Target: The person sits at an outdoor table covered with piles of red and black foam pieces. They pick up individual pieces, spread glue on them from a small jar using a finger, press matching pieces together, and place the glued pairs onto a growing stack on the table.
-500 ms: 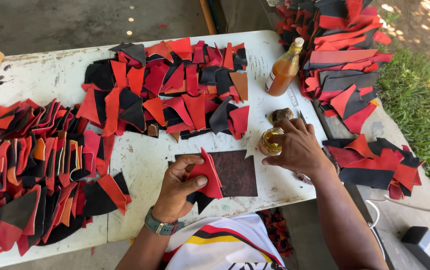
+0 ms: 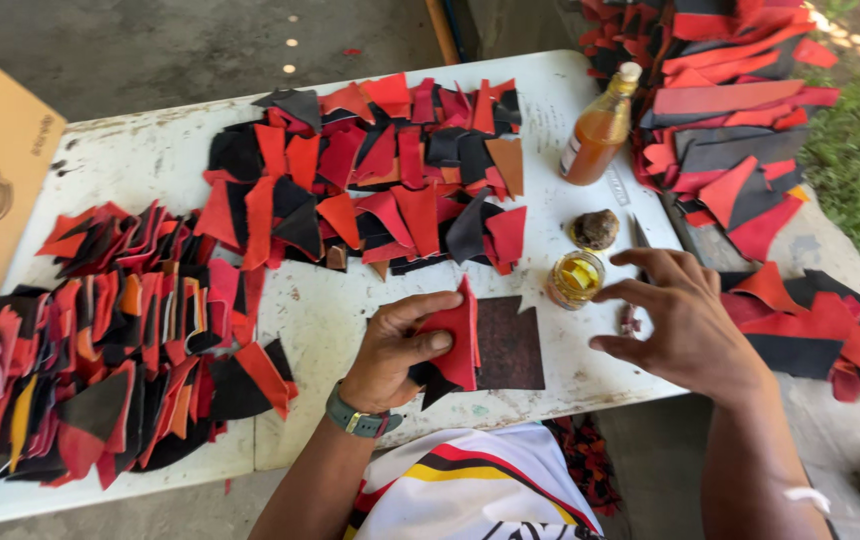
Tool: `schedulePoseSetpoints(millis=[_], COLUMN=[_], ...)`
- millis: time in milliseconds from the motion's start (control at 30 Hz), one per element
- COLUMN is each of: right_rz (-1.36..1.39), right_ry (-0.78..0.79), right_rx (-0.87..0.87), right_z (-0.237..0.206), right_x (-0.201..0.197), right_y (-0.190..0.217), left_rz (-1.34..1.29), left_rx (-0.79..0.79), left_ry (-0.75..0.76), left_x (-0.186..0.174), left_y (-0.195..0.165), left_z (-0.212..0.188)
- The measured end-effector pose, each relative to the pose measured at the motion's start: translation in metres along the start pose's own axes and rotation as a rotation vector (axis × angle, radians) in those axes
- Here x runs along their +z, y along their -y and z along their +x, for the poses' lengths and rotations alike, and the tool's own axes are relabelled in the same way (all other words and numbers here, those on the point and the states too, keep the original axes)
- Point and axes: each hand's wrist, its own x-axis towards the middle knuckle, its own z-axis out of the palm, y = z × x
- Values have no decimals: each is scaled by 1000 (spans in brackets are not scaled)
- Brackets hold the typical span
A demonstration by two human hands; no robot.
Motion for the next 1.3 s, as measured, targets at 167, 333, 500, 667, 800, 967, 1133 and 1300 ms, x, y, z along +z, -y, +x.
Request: schedulePoseSetpoints(millis=[167,333,500,667,800,967,1133,1300], right_rz=[680,916,857,791,640,591,411,406], right_ry=[-104,-22,-37,-107,-126,-109,-263,-354], right_rx=[-155,-363,-350,-339,-344,-414,-367,-345], right_z=[-71,-93,-138,-201,-233,-261,-267,-271], right_x=[-68,-110,-145,-206,-238,-246,-222,-221], right_y=[50,153,236,293,337,373,395,406], left_rz=[-29,36,78,77,84,2,16,7], left_rx=[-32,-28,-26,-29,-36,-13,-20,-24], left_ry=[53,126,144,157,150,148,145,140], left_x=[70,140,197,273,311,315,301,303], left_y=[-12,-64,-88,-106,-125,-139,-141,-145], left_z=[-45,-98,-174,-245,-289,-318,-337,-350])
